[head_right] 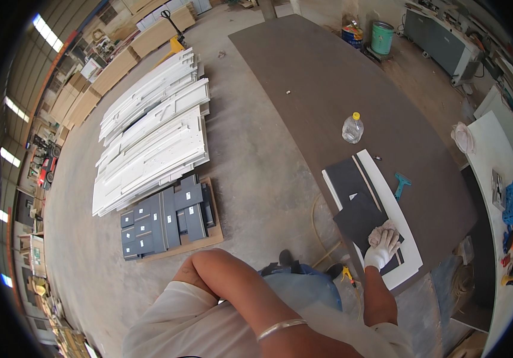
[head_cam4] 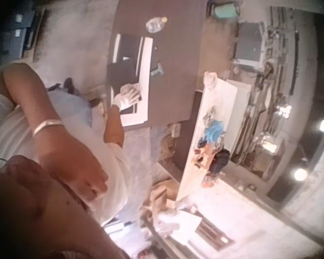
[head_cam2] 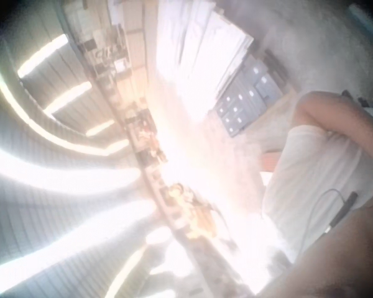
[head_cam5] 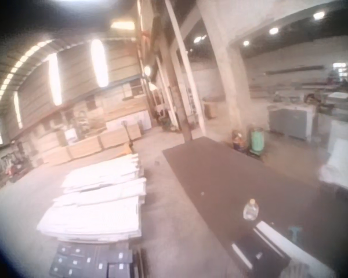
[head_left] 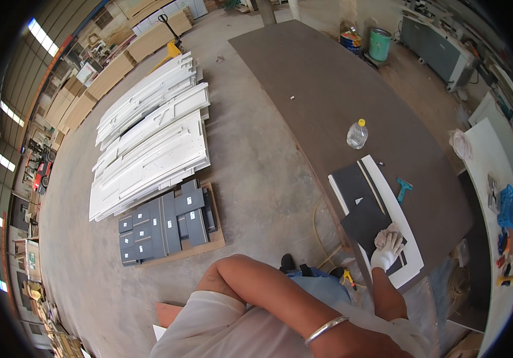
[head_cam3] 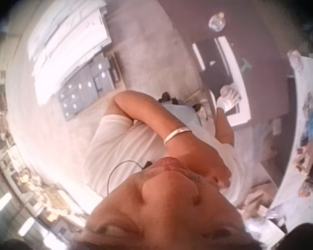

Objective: The person wipes the surface of dark rectangular panels with a cloth, occasionally applying liquid from a bottle. They handle each panel one at a time, wipe it, and place it back on a stack. The person also uses a small tool to scrape or remove residue from the panel edges.

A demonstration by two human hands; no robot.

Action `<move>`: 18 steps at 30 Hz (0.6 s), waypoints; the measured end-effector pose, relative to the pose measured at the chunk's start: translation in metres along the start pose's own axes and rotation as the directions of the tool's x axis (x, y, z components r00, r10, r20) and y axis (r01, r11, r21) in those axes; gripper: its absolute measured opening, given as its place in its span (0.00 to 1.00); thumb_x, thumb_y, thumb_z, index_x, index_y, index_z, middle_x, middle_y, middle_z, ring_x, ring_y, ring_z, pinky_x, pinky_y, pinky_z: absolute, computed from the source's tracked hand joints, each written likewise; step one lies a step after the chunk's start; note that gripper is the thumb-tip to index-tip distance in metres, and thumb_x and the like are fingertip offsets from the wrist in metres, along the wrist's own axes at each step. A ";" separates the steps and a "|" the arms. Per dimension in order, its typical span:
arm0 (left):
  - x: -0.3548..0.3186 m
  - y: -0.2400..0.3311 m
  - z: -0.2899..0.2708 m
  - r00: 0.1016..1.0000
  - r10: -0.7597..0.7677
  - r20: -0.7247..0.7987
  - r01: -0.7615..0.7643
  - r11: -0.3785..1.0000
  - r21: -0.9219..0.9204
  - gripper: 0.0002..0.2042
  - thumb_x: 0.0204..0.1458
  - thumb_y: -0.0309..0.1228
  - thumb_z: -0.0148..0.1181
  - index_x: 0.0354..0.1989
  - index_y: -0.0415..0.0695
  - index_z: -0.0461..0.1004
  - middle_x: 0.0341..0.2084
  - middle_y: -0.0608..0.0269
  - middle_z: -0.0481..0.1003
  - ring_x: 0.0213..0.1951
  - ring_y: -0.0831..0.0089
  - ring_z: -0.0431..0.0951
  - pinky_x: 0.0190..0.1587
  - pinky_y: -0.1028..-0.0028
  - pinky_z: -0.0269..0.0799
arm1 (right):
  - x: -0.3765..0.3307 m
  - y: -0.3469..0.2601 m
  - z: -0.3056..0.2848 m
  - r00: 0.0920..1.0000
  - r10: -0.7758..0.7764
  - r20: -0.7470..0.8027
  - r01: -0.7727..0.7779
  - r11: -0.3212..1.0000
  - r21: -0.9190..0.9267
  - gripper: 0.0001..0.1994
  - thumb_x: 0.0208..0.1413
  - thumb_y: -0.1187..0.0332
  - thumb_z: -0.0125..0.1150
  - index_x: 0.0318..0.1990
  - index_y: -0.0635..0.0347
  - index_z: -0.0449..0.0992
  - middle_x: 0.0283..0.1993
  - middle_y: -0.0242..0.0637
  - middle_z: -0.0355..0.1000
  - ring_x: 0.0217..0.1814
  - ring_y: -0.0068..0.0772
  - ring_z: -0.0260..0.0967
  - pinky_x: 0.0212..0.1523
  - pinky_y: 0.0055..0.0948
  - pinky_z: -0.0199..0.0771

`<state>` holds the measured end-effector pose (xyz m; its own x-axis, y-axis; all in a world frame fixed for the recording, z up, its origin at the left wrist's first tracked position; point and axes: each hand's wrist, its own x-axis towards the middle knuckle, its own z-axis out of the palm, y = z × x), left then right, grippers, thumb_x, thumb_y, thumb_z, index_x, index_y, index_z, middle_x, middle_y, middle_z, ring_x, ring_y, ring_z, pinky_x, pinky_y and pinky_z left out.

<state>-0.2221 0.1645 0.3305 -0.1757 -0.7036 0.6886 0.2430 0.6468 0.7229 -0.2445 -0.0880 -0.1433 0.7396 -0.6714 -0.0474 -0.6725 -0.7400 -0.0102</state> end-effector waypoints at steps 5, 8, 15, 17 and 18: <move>0.004 -0.010 0.013 0.992 0.121 -0.044 -0.119 0.991 0.055 0.23 0.67 0.48 0.55 0.32 0.37 0.74 0.29 0.46 0.73 0.38 0.45 0.77 0.42 0.52 0.71 | -0.002 -0.004 -0.008 1.000 -0.010 0.002 0.010 1.000 0.011 0.34 0.60 0.59 0.59 0.76 0.48 0.67 0.85 0.32 0.54 0.91 0.40 0.36 0.87 0.47 0.30; 0.004 -0.002 -0.003 0.999 0.037 0.028 -0.041 0.988 0.147 0.21 0.66 0.46 0.57 0.32 0.37 0.74 0.28 0.46 0.75 0.38 0.45 0.78 0.41 0.52 0.73 | 0.000 -0.007 -0.013 0.999 0.020 0.050 -0.020 1.000 0.004 0.35 0.59 0.59 0.58 0.76 0.46 0.67 0.85 0.32 0.54 0.90 0.40 0.36 0.87 0.48 0.30; -0.025 0.011 -0.033 0.948 -0.292 0.124 0.283 0.955 0.084 0.16 0.61 0.41 0.67 0.35 0.39 0.76 0.32 0.48 0.76 0.39 0.47 0.80 0.43 0.52 0.74 | -0.001 -0.006 -0.013 0.998 0.011 -0.055 -0.005 0.993 0.119 0.33 0.56 0.62 0.64 0.72 0.44 0.71 0.82 0.35 0.59 0.89 0.43 0.40 0.85 0.51 0.35; -0.031 0.003 -0.034 0.970 -0.237 0.058 0.239 0.971 -0.030 0.12 0.61 0.36 0.67 0.43 0.41 0.78 0.40 0.49 0.78 0.43 0.50 0.80 0.45 0.56 0.75 | -0.003 -0.005 -0.012 0.993 -0.012 -0.121 0.027 0.992 0.125 0.32 0.56 0.62 0.64 0.71 0.46 0.73 0.81 0.37 0.60 0.88 0.44 0.42 0.85 0.53 0.37; -0.034 0.000 -0.036 0.978 -0.205 0.027 0.207 0.974 -0.097 0.11 0.62 0.31 0.66 0.48 0.40 0.77 0.44 0.52 0.79 0.44 0.50 0.80 0.45 0.58 0.75 | -0.003 -0.005 -0.012 0.991 -0.010 -0.130 0.029 0.989 0.146 0.32 0.56 0.62 0.64 0.71 0.47 0.73 0.81 0.37 0.61 0.88 0.44 0.43 0.84 0.53 0.37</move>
<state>-0.1813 0.1777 0.3044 -0.2475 -0.8129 0.5271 0.2925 0.4560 0.8406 -0.2431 -0.0829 -0.1316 0.7439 -0.6631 0.0827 -0.6474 -0.7458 -0.1570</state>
